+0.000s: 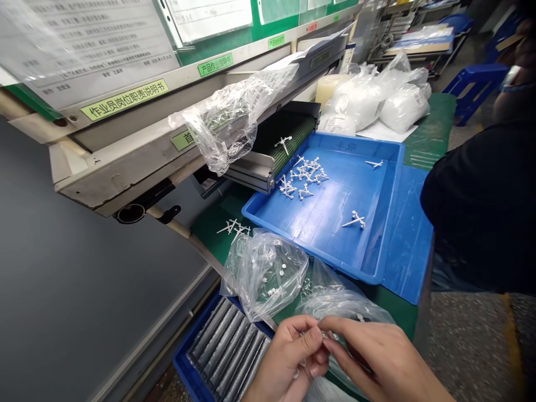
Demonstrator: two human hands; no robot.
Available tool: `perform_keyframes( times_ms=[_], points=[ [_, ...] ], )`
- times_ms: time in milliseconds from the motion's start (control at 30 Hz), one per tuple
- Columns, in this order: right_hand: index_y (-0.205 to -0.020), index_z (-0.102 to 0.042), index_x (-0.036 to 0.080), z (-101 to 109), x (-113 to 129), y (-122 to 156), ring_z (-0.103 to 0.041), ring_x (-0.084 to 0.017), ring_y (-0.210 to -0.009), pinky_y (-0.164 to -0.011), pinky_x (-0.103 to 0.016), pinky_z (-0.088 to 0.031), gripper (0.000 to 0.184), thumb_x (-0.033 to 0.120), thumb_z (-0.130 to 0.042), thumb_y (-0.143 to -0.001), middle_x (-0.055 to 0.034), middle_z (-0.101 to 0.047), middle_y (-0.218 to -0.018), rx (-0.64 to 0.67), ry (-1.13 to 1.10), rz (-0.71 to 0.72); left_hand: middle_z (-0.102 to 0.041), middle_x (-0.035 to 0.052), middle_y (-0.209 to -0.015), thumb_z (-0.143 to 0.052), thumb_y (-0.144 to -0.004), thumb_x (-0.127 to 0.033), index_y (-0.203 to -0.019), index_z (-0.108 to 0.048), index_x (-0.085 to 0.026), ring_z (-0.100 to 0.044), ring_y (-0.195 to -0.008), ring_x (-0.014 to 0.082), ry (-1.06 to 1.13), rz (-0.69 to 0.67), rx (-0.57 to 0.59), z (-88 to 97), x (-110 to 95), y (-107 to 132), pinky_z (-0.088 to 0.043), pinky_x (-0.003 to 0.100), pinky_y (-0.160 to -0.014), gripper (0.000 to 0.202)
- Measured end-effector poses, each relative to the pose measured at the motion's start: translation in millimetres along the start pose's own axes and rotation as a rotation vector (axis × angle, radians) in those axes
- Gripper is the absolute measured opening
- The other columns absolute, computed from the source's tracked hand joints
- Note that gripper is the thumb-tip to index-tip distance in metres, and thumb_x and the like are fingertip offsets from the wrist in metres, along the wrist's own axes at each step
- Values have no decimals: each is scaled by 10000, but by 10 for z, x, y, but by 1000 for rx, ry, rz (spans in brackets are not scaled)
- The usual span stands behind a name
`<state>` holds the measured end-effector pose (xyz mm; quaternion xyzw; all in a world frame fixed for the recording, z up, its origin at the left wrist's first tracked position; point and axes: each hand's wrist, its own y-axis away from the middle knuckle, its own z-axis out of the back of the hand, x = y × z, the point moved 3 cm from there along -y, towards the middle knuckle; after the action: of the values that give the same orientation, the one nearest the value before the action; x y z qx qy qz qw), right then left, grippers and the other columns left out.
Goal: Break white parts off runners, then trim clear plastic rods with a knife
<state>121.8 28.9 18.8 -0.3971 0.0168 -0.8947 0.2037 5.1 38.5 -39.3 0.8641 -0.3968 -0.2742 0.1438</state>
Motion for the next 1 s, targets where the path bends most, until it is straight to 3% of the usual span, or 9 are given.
perform_keyframes(
  times_ms=[200,333,433,700,833,1000],
  points=[
    [-927,-548,211,-21,11,1,-475,-80,-372,-389,-174,-363,100,176,-489,-853,84,-496,-485,-23,-111,-88,-507,-1,-553,-798,-585,-282,-704,-710,-95,-368,-426,9,0,-32,52,-73,-32,26,-194,141,-377,238],
    [-940,-568,213,-73,-23,34,-479,-81,-404,-402,-161,-371,114,227,-487,-861,80,-486,-498,-15,-292,-219,-418,-31,-470,-776,-615,-307,-709,-715,-75,-325,-407,11,-60,-37,98,-89,-40,41,-167,147,-364,257],
    [-918,-586,215,-102,-52,68,-442,-86,-410,-419,-166,-375,119,245,-488,-856,87,-408,-485,-20,-339,-269,-431,-26,-486,-771,-621,-286,-705,-703,-78,-333,-414,15,-49,-37,105,-79,-42,35,-175,145,-365,234],
    [-858,-589,213,-72,-36,73,-326,-84,-357,-360,-179,-302,111,285,-505,-862,102,-265,-477,-77,-174,-165,-514,-27,-494,-593,-777,-191,-821,-641,-104,-353,-366,21,-132,-92,3,-37,-143,50,-259,130,-359,109],
    [-810,-573,201,-26,5,70,-367,-80,-335,-349,-171,-319,166,335,-497,-872,102,-338,-429,-127,-55,-88,-516,-50,-468,-522,-848,-317,-839,-570,-122,-261,-283,8,-277,-98,13,-32,-174,63,-158,131,-280,201],
    [-782,-560,201,11,53,69,-420,-78,-313,-351,-176,-340,201,357,-482,-882,90,-420,-403,-151,41,-38,-542,-40,-429,-501,-830,-465,-739,-472,-164,-236,-264,2,-366,-78,45,1,-138,60,-116,132,-288,316]
  ],
)
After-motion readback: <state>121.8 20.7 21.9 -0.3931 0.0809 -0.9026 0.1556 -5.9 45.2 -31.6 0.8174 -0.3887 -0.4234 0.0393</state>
